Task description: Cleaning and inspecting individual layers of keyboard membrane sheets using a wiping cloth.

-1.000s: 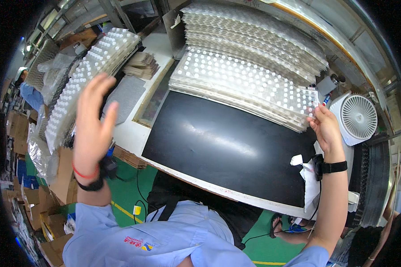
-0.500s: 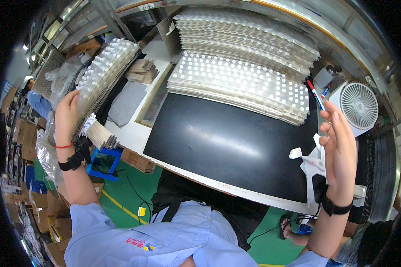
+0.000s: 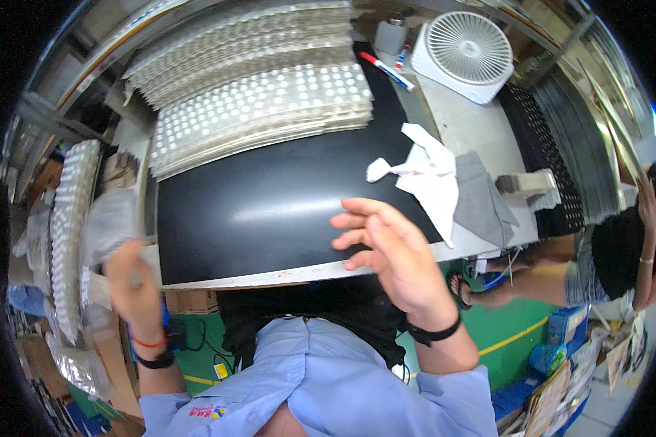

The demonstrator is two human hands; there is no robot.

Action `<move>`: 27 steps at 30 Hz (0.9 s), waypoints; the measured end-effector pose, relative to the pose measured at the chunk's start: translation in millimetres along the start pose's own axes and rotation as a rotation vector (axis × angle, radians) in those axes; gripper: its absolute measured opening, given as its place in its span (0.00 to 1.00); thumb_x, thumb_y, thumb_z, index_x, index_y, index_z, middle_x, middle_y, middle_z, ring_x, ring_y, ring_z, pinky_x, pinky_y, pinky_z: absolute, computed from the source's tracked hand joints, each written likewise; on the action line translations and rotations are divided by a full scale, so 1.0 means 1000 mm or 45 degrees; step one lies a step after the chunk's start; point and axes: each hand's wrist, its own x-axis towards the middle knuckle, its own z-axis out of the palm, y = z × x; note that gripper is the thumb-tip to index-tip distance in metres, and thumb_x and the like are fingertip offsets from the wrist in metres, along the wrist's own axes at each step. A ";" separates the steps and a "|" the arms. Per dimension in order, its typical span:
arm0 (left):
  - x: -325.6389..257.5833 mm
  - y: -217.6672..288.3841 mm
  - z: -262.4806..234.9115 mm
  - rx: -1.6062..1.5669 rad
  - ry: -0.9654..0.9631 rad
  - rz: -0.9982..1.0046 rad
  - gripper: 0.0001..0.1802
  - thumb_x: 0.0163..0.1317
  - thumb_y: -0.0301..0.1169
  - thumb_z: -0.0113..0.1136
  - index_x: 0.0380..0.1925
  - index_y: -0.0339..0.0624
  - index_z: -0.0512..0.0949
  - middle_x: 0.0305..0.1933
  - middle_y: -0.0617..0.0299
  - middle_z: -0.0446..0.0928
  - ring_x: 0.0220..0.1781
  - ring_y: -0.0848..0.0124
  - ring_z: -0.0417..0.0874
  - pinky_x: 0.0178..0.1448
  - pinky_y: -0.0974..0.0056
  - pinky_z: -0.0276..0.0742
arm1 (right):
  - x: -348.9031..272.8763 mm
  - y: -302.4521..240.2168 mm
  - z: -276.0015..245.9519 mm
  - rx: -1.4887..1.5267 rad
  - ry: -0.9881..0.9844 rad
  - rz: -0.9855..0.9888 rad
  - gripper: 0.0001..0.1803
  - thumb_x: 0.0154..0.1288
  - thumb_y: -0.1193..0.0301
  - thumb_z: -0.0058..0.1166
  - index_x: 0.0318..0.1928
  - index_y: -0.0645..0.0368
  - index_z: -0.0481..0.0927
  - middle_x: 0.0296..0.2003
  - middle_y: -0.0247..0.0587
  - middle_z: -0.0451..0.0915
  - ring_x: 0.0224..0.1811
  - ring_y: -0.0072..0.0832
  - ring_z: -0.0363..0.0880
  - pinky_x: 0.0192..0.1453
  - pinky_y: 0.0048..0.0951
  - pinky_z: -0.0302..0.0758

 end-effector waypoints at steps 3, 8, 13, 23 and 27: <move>-0.018 0.031 0.029 -0.354 -0.375 0.160 0.20 0.45 0.13 0.63 0.41 0.39 0.84 0.45 0.58 0.83 0.49 0.58 0.82 0.54 0.55 0.75 | 0.001 0.018 -0.002 0.071 0.148 0.116 0.31 0.81 0.54 0.38 0.70 0.67 0.62 0.59 0.49 0.75 0.55 0.33 0.79 0.51 0.33 0.81; -0.013 0.049 0.036 -0.473 -0.519 0.158 0.19 0.45 0.15 0.63 0.40 0.42 0.85 0.45 0.62 0.83 0.44 0.61 0.80 0.51 0.56 0.73 | -0.004 0.024 -0.018 0.068 0.236 0.119 0.36 0.81 0.48 0.33 0.72 0.68 0.58 0.59 0.55 0.75 0.54 0.38 0.81 0.49 0.34 0.83; -0.007 0.041 0.032 -0.493 -0.618 0.213 0.19 0.45 0.16 0.62 0.39 0.42 0.84 0.45 0.61 0.83 0.42 0.60 0.78 0.48 0.57 0.73 | -0.004 0.022 -0.014 -0.201 0.296 0.159 0.33 0.81 0.53 0.39 0.71 0.69 0.61 0.53 0.56 0.80 0.48 0.36 0.85 0.46 0.31 0.83; 0.003 0.028 0.034 -0.674 -0.756 0.281 0.15 0.43 0.14 0.61 0.33 0.41 0.82 0.41 0.60 0.83 0.41 0.58 0.79 0.47 0.57 0.74 | 0.008 0.031 -0.012 -0.415 0.436 0.113 0.25 0.73 0.75 0.53 0.67 0.70 0.67 0.47 0.46 0.84 0.42 0.24 0.84 0.42 0.24 0.81; 0.012 0.029 0.034 -0.843 -0.858 0.269 0.13 0.46 0.16 0.62 0.33 0.41 0.81 0.39 0.58 0.82 0.41 0.56 0.79 0.47 0.57 0.73 | 0.013 0.037 -0.019 -0.474 0.375 -0.052 0.27 0.71 0.80 0.54 0.68 0.70 0.64 0.44 0.50 0.85 0.40 0.25 0.85 0.44 0.23 0.79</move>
